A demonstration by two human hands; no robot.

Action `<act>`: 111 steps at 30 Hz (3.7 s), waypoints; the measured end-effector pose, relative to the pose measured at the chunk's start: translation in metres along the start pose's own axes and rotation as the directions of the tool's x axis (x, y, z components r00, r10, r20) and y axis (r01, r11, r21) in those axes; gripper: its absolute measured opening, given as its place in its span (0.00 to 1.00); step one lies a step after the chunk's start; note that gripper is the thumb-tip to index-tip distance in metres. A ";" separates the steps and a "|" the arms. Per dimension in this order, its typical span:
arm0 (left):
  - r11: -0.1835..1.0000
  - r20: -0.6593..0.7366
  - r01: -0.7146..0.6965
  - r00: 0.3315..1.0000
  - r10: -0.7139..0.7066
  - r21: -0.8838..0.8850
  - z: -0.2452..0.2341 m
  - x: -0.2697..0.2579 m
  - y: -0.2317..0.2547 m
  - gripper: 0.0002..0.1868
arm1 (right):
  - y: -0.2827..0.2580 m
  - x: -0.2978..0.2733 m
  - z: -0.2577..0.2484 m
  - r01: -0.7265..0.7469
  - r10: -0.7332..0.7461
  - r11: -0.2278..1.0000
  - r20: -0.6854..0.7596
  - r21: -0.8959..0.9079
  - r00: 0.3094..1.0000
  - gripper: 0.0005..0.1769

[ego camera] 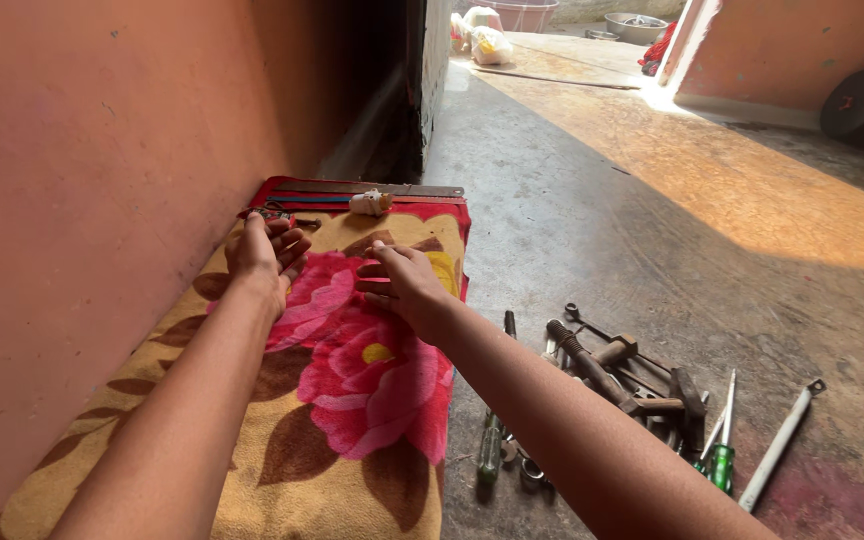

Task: The person picks up various tools and hardware parts from a floral mat and the floor, then places them into a red toolbox. The person handles items one at a time, including a metal ring, a hammer, and a screwdriver, and arranges them inside the toolbox.

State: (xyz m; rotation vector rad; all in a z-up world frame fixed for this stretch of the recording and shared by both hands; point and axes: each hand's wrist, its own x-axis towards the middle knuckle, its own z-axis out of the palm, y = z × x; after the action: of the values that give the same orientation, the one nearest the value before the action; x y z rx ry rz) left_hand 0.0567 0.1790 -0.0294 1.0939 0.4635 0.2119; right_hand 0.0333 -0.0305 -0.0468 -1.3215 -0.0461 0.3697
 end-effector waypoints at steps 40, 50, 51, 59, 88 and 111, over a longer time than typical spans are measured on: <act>0.329 0.231 -0.606 0.662 0.713 0.724 -0.029 0.002 -0.031 0.11 | 0.034 0.032 0.078 0.589 -0.648 0.446 0.212 -0.674 0.732 0.14; 0.941 -0.233 -0.330 0.912 0.337 0.070 0.054 0.025 -0.071 0.20 | 0.020 0.040 0.046 0.098 -0.091 0.994 -0.106 0.054 0.990 0.21; 0.954 -0.225 -0.294 0.927 0.299 0.054 0.064 0.021 -0.070 0.22 | 0.016 0.041 0.039 0.026 -0.007 0.989 -0.130 0.145 0.991 0.21; 0.970 -0.013 -0.140 0.990 0.140 -0.200 0.140 -0.035 -0.074 0.30 | -0.009 0.028 -0.041 0.113 -0.070 0.978 -0.237 0.174 0.969 0.15; 0.796 0.489 -0.008 0.793 -0.364 0.606 0.188 -0.072 -0.144 0.28 | -0.002 -0.036 -0.209 -0.198 0.012 0.375 -0.209 -0.906 0.978 0.24; 0.931 0.048 -0.364 0.931 0.362 0.023 0.029 0.023 -0.018 0.14 | -0.016 0.041 -0.019 0.258 -0.576 0.371 -0.003 -0.892 0.818 0.16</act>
State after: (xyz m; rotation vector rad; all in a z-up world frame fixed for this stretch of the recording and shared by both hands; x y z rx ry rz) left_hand 0.0898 0.1561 -0.0405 1.2089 0.2217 0.5075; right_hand 0.0803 -0.0398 -0.0441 -2.3154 -0.3482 -0.4294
